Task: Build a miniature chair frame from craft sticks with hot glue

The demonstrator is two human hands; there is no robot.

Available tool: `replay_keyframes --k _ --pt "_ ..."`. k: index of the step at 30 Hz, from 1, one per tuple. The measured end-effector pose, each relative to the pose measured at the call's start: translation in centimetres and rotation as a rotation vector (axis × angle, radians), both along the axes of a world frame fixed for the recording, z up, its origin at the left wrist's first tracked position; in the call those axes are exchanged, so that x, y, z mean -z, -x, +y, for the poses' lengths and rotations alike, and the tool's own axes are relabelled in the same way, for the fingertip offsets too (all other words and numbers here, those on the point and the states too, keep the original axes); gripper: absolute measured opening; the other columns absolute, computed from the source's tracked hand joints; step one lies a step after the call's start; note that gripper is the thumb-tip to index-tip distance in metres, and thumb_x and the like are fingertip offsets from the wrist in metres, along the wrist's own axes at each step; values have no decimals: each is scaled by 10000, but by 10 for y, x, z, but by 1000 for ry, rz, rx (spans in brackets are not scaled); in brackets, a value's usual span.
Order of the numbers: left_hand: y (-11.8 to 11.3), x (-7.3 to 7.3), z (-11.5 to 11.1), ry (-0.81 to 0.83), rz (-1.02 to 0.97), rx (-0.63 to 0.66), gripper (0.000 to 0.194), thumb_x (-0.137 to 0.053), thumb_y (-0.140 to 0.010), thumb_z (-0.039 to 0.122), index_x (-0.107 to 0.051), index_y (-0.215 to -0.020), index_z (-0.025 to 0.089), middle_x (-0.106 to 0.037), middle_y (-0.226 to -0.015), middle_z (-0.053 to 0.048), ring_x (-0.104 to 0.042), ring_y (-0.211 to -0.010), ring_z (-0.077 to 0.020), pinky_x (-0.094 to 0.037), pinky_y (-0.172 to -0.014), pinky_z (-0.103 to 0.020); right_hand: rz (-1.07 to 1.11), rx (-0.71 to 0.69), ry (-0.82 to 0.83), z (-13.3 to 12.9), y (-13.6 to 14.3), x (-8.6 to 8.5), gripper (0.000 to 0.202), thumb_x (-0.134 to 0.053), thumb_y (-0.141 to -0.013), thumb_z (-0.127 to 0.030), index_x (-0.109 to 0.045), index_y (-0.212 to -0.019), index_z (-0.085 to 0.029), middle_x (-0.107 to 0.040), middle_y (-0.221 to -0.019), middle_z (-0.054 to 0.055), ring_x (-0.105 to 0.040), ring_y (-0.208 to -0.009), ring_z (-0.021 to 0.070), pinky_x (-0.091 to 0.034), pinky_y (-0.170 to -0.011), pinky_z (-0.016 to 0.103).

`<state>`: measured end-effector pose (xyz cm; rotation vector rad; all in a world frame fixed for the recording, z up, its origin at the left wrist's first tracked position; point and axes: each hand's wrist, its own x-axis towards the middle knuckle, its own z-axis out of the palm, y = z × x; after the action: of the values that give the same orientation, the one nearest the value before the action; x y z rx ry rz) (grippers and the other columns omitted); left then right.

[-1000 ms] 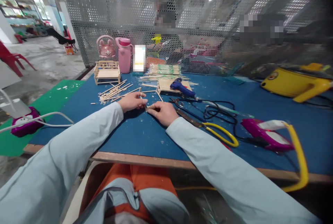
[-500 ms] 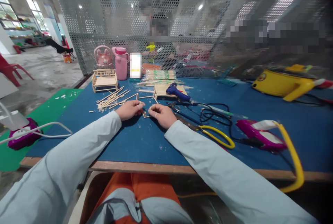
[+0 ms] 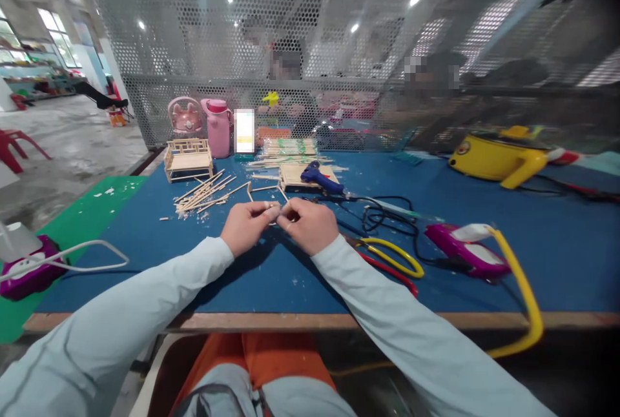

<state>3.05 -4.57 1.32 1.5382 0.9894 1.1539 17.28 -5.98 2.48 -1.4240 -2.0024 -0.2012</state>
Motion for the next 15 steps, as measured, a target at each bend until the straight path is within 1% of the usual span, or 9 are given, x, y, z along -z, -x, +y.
replay_keyframes --k 2,3,5,6,8,10,12,13,15 --pt "0 -4 -2 33 -59 2 263 -587 -731 363 -651 -791 116 -638 -715 -26 -560 -624 -112 -429 -546 -207 -112 66 49 -16 -13 -12 260 -588 -684 -449 -563 -620 -199 -637 -635 33 -568 -583 162 -342 -530 255" --pt "0 -6 -3 58 -97 6 242 -583 -739 355 -631 -784 122 -631 -721 -23 -567 -627 -106 -433 -543 -200 -131 107 102 -24 -23 -17 297 -576 -683 -496 -565 -625 -205 -630 -616 27 -565 -564 165 -345 -525 259" --pt "-1 -9 -5 126 -172 34 204 -588 -746 329 -595 -786 129 -616 -716 -17 -561 -595 -82 -442 -543 -193 -169 170 238 -38 -53 -22 284 -510 -738 -484 -590 -668 -221 -631 -612 22 -572 -560 168 -370 -533 264" --pt "-2 -10 -6 157 -202 58 192 -598 -743 314 -586 -787 128 -607 -699 -13 -548 -569 -68 -445 -544 -191 -217 202 289 -43 -70 -21 255 -495 -749 -448 -608 -712 -223 -648 -651 37 -586 -582 181 -387 -542 274" --pt "-6 -11 -9 199 -251 106 187 -635 -718 286 -584 -789 121 -589 -664 -6 -523 -538 -50 -445 -545 -189 -301 245 368 -50 -102 -15 250 -537 -696 -400 -631 -816 -201 -677 -778 91 -622 -693 231 -434 -595 308" --pt "-10 -9 -12 235 -276 151 206 -671 -685 273 -595 -790 112 -579 -648 -5 -519 -536 -49 -436 -540 -189 -284 190 450 -52 -125 -6 300 -519 -705 -367 -630 -920 -189 -677 -896 118 -631 -820 252 -468 -701 341" --pt "-12 -6 -15 259 -244 189 222 -684 -667 290 -604 -764 108 -565 -622 -2 -514 -524 -53 -419 -520 -191 -219 115 500 -53 -136 1 332 -526 -695 -330 -615 -986 -199 -667 -976 110 -623 -898 252 -474 -770 356" --pt "-13 -5 -17 265 -212 200 224 -682 -665 304 -605 -738 107 -555 -602 2 -508 -514 -55 -410 -513 -194 -181 88 523 -54 -137 3 344 -540 -682 -313 -609 -1002 -208 -672 -967 96 -629 -882 245 -484 -757 351" --pt "-12 -3 -19 253 -145 211 225 -675 -663 320 -606 -695 108 -538 -568 12 -490 -496 -56 -400 -513 -202 -102 123 478 -58 -135 2 359 -584 -644 -295 -611 -997 -230 -690 -844 51 -648 -745 219 -507 -652 318"
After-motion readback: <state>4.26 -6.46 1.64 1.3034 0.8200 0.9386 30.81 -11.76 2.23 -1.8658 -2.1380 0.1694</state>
